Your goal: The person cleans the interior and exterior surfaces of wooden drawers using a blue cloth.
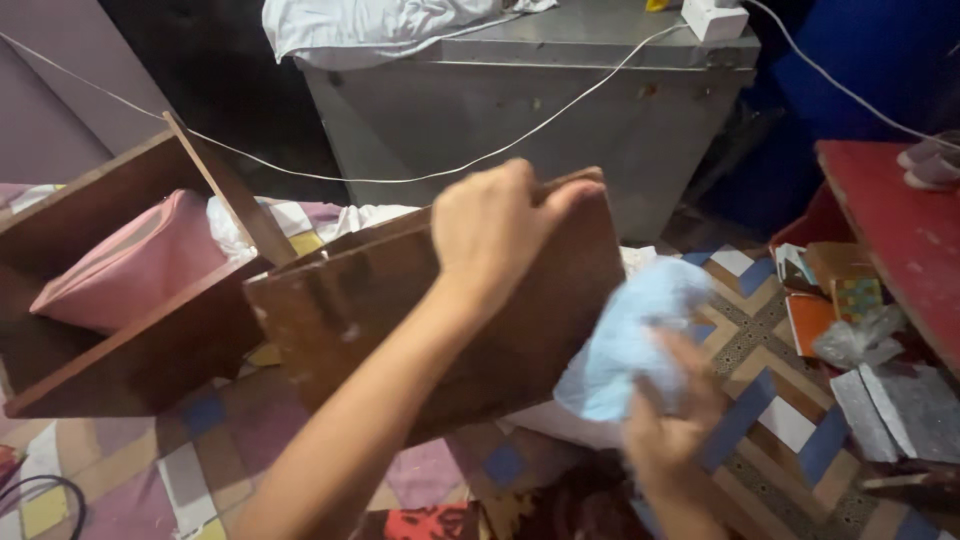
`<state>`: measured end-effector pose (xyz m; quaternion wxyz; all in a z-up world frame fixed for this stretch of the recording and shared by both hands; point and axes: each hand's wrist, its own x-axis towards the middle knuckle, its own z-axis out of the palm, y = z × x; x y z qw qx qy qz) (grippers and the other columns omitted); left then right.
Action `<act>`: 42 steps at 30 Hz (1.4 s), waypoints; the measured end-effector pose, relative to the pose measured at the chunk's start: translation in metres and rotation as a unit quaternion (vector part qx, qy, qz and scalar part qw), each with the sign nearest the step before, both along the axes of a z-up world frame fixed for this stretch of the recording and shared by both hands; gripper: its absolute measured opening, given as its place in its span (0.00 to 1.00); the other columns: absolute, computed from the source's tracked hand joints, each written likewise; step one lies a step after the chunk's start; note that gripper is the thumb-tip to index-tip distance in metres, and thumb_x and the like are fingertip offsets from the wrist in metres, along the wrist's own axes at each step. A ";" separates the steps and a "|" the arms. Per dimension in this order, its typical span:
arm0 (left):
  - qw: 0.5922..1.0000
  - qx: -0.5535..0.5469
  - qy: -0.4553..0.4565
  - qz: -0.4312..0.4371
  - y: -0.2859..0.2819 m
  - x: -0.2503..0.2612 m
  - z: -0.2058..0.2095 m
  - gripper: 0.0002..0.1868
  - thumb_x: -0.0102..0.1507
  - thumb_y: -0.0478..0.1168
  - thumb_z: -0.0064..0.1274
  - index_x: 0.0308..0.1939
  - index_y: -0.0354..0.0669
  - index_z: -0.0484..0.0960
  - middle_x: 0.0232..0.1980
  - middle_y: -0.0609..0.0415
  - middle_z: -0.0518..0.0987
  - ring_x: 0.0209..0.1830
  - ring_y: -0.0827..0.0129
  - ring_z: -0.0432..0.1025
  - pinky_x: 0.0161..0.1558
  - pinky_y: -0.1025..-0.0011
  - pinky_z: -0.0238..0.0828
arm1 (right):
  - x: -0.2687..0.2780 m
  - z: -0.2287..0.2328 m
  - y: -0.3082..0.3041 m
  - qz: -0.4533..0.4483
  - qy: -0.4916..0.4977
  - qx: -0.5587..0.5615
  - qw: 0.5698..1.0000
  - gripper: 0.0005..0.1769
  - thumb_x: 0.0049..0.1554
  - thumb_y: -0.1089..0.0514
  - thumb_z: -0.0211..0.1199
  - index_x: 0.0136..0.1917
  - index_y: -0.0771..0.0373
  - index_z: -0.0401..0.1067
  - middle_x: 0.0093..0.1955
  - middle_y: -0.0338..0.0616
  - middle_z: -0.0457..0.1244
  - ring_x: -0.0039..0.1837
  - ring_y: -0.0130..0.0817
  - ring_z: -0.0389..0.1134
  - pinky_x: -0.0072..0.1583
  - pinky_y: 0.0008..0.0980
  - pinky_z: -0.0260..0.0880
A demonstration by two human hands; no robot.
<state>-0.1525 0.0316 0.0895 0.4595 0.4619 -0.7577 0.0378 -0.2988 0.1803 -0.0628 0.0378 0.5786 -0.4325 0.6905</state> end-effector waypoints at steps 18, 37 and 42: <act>0.891 -0.049 0.306 -0.332 -0.076 0.116 -0.076 0.35 0.77 0.65 0.34 0.27 0.40 0.62 0.26 0.63 0.60 0.26 0.77 0.55 0.30 0.72 0.48 | 0.008 0.099 0.021 -0.100 -0.145 -0.031 0.984 0.20 0.69 0.67 0.55 0.72 0.65 0.58 0.67 0.47 0.59 0.67 0.34 0.63 0.69 0.37 0.64; 0.740 0.338 0.565 -0.136 -0.012 0.155 -0.177 0.44 0.69 0.68 0.27 0.79 0.42 0.50 0.76 0.53 0.57 0.75 0.65 0.53 0.72 0.65 0.48 | 0.027 0.111 0.016 -0.062 -0.193 -0.059 0.977 0.22 0.70 0.69 0.51 0.76 0.69 0.56 0.71 0.52 0.60 0.69 0.39 0.68 0.72 0.33 0.75; 0.743 0.374 0.519 -0.195 0.070 0.146 -0.122 0.49 0.63 0.48 0.49 0.82 0.49 0.39 0.75 0.48 0.63 0.71 0.61 0.61 0.68 0.66 0.55 | 0.034 0.118 0.027 -0.104 -0.233 -0.033 0.966 0.19 0.70 0.66 0.53 0.73 0.68 0.60 0.68 0.50 0.62 0.66 0.38 0.70 0.67 0.32 0.77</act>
